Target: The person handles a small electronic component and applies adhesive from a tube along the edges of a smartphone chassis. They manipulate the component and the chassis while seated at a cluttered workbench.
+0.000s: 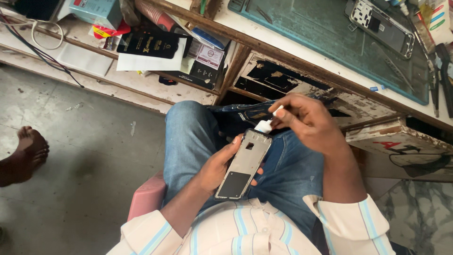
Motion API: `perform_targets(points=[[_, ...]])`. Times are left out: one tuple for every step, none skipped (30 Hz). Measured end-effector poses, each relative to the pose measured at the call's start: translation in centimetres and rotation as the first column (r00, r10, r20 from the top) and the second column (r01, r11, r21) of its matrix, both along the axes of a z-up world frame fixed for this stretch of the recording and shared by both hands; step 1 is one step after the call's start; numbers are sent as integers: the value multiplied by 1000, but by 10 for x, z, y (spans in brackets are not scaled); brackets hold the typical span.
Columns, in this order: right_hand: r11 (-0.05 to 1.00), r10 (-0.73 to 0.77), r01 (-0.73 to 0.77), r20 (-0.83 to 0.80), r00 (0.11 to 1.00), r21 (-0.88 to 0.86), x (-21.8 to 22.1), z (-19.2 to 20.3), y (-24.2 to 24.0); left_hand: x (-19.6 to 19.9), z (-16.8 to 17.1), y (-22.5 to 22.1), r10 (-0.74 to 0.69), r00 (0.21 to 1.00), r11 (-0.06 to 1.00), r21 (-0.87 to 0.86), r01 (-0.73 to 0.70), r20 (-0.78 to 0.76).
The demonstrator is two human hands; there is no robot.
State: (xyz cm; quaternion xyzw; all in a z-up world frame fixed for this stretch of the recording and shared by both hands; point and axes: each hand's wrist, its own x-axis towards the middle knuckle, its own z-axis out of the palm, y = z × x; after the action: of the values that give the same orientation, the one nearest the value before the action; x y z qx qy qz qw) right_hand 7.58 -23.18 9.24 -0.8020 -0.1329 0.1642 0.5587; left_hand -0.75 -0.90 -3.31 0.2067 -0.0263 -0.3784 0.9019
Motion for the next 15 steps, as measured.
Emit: perform_targets(points=[[998, 22, -20, 33, 999, -65, 0, 1, 2, 0, -1, 0, 2, 1000, 1000, -5, -2, -7], [991, 46, -37, 65, 997, -130, 0, 1, 5, -1, -1, 0, 4, 1000, 1000, -10, -4, -13], [983, 71, -51, 109, 991, -175, 0, 3, 6, 0, -2, 0, 2, 1000, 1000, -13, -3, -19], [973, 98, -63, 152, 983, -221, -1, 5, 8, 1, -3, -1, 1, 1000, 1000, -17, -1, -24], [961, 129, -75, 193, 973, -265, -1, 6, 10, 1, -3, 0, 1, 1000, 1000, -19, -2, -31], [954, 127, -60, 215, 968, -294, -1, 7, 12, 1, -4, 1, 5, 1000, 1000, -27, -6, -28], [945, 122, -40, 237, 964, -324, -1, 8, 13, 1, -4, 1, 5, 1000, 999, -37, -6, -25], [935, 118, -19, 260, 958, -353, -1, 9, 14, 1, -4, 1, 5, 1000, 999, -48, -6, -21], [942, 113, -23, 252, 961, -334, -1, 10, 13, 1, -4, 0, 4, 1000, 999, -46, -5, -24], [949, 107, -26, 243, 964, -315, -1, 12, 12, 1, -4, 0, 4, 1000, 999, -43, -5, -27], [955, 102, -30, 236, 966, -294, 0, 12, 12, 1, -3, 1, 4, 1000, 999, -40, -5, -29], [969, 87, -30, 226, 970, -244, 0, 11, 12, 1, -3, 1, 2, 999, 999, -47, -3, -33], [980, 71, -28, 216, 974, -195, 1, 11, 13, 1, -3, 2, -1, 999, 998, -55, -1, -36], [989, 56, -26, 205, 977, -146, 1, 10, 13, 1, -3, 2, -5, 999, 998, -64, 2, -39], [970, 58, 5, 252, 966, -242, 2, 9, 13, 1, -3, 2, -10, 999, 999, -52, 7, -45]])
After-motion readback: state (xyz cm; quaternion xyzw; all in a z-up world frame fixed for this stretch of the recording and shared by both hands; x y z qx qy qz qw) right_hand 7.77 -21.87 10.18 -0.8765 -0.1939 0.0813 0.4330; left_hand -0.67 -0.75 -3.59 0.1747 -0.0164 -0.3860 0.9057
